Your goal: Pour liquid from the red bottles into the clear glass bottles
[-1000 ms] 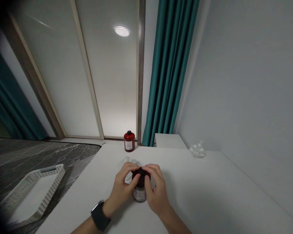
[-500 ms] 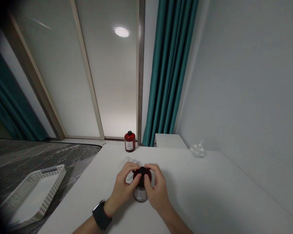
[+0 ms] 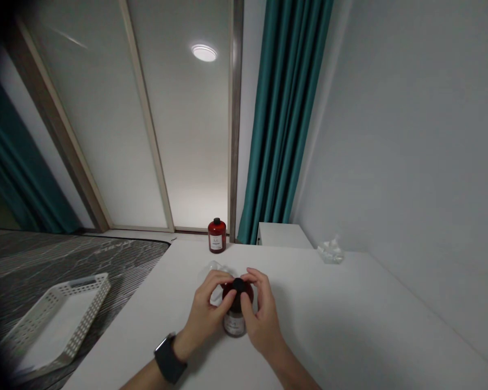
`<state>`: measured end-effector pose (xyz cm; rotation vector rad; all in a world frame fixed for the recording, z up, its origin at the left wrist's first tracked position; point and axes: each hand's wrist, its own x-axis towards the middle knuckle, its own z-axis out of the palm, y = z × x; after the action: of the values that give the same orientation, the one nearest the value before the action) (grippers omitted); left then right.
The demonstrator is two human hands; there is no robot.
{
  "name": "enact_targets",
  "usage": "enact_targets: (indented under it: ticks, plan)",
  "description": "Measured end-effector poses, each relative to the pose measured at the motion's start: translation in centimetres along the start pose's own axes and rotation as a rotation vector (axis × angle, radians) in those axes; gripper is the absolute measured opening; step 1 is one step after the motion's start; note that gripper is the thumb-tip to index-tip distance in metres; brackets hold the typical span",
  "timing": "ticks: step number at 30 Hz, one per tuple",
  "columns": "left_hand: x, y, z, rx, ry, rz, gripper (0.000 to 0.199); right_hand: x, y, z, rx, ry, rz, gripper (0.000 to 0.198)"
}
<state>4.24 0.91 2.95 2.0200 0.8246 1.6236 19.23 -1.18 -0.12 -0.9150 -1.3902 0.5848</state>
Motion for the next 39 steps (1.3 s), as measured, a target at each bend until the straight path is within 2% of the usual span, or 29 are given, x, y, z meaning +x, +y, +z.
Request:
enact_targets:
  ticks: [7, 12, 18, 24, 30, 33, 39]
  plan:
    - [0.0, 0.1, 0.0, -0.006, 0.000, -0.001, 0.011, 0.4, -0.8, 0.0, -0.045, -0.046, -0.067, 0.017]
    - [0.0, 0.0, 0.0, -0.004, 0.000, -0.004, 0.009, 0.2, -0.2, 0.2, 0.031, -0.019, 0.016, 0.036]
    - [0.0, -0.1, 0.0, 0.002, 0.015, 0.002, 0.010, 0.3, -0.1, 0.2, 0.002, -0.016, -0.027, 0.017]
    - [0.1, 0.1, 0.0, 0.002, 0.008, -0.001, 0.008, 0.3, 0.0, 0.2, 0.048, -0.019, 0.049, 0.035]
    - [0.1, -0.1, -0.1, 0.009, 0.002, -0.004, 0.007, 0.2, 0.4, 0.0, -0.006, -0.044, 0.036, 0.033]
    - [0.1, -0.2, -0.1, 0.000, -0.001, -0.001, 0.007, 0.5, -0.2, 0.1, 0.011, -0.004, 0.019, 0.034]
    - [0.3, 0.0, -0.1, 0.037, 0.036, 0.003, 0.008, 1.8, -0.7, -0.8, 0.061, 0.180, -0.002, 0.035]
